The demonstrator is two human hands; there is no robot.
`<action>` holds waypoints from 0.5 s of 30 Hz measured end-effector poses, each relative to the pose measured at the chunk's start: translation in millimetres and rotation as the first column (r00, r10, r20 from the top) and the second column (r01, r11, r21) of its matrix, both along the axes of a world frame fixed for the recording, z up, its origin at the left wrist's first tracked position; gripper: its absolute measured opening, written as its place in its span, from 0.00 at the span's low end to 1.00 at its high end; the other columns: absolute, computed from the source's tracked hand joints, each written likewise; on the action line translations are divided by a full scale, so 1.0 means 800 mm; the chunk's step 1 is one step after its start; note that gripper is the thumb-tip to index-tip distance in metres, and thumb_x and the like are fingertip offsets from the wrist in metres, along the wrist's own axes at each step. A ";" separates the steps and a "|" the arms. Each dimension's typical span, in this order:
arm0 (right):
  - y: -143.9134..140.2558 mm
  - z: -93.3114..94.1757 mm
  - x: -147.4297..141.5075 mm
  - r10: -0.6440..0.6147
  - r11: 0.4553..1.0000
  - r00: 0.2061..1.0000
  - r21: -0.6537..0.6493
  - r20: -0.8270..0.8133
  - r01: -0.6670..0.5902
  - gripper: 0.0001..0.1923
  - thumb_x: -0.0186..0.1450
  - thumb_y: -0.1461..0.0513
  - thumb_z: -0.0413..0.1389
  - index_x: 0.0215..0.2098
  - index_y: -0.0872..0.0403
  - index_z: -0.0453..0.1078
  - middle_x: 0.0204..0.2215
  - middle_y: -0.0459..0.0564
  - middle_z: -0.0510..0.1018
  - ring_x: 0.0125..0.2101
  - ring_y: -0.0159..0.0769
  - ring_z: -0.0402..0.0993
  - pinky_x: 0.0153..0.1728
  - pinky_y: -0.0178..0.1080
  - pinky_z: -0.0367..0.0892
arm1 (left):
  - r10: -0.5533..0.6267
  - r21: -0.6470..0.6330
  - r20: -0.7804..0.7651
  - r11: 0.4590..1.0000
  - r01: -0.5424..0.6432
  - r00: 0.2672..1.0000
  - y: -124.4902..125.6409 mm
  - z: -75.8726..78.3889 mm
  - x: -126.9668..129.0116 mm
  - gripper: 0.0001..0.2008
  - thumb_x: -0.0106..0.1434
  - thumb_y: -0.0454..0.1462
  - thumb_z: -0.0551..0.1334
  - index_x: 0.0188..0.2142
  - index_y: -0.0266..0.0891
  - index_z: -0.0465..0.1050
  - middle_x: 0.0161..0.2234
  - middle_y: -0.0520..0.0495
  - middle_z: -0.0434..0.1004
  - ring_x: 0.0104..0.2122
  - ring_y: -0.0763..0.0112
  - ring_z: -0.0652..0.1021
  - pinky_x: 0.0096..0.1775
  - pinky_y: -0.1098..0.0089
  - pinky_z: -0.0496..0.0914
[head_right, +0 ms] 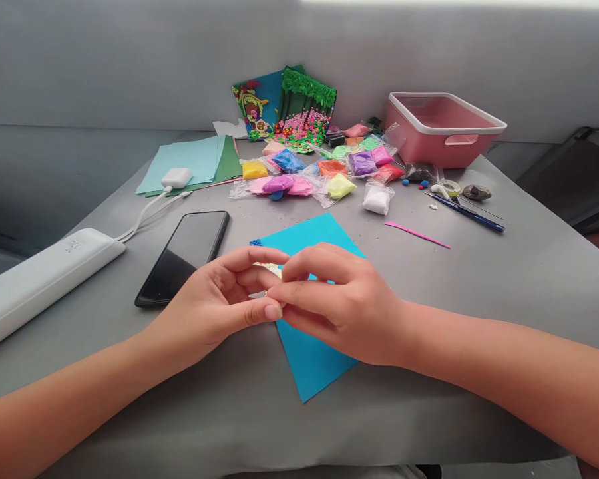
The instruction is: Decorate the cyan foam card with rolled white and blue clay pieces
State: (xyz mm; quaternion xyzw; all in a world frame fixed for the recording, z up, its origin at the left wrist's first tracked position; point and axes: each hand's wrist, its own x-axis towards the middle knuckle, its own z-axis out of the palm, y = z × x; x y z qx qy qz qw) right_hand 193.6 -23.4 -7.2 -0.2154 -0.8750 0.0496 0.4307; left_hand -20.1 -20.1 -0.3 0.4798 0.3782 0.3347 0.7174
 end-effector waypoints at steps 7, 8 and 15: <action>0.000 0.002 -0.001 -0.018 0.998 0.999 -0.055 -0.034 0.016 0.05 0.69 0.66 0.62 0.42 0.52 0.77 0.36 0.50 0.79 0.36 0.30 0.79 0.36 0.33 0.78 | -0.042 -0.094 0.074 0.994 0.049 0.996 0.003 -0.003 -0.001 0.28 0.55 0.38 0.77 0.54 0.44 0.75 0.37 0.49 0.88 0.38 0.68 0.84 0.44 0.66 0.76; 0.000 0.001 -0.001 -0.019 0.999 0.999 -0.048 -0.030 0.018 0.04 0.69 0.66 0.62 0.42 0.53 0.77 0.36 0.51 0.79 0.36 0.31 0.79 0.36 0.33 0.78 | -0.039 -0.095 0.069 0.994 0.045 0.997 0.004 -0.003 -0.001 0.28 0.54 0.38 0.78 0.53 0.44 0.76 0.37 0.49 0.88 0.37 0.68 0.84 0.43 0.67 0.76; 0.002 -0.002 -0.001 0.031 0.998 0.999 -0.061 -0.032 -0.033 0.05 0.70 0.66 0.60 0.42 0.53 0.78 0.37 0.52 0.81 0.37 0.33 0.80 0.39 0.35 0.80 | -0.034 -0.065 0.036 0.997 0.036 0.999 0.003 -0.001 0.002 0.28 0.52 0.35 0.79 0.51 0.42 0.75 0.35 0.50 0.86 0.38 0.68 0.83 0.42 0.68 0.76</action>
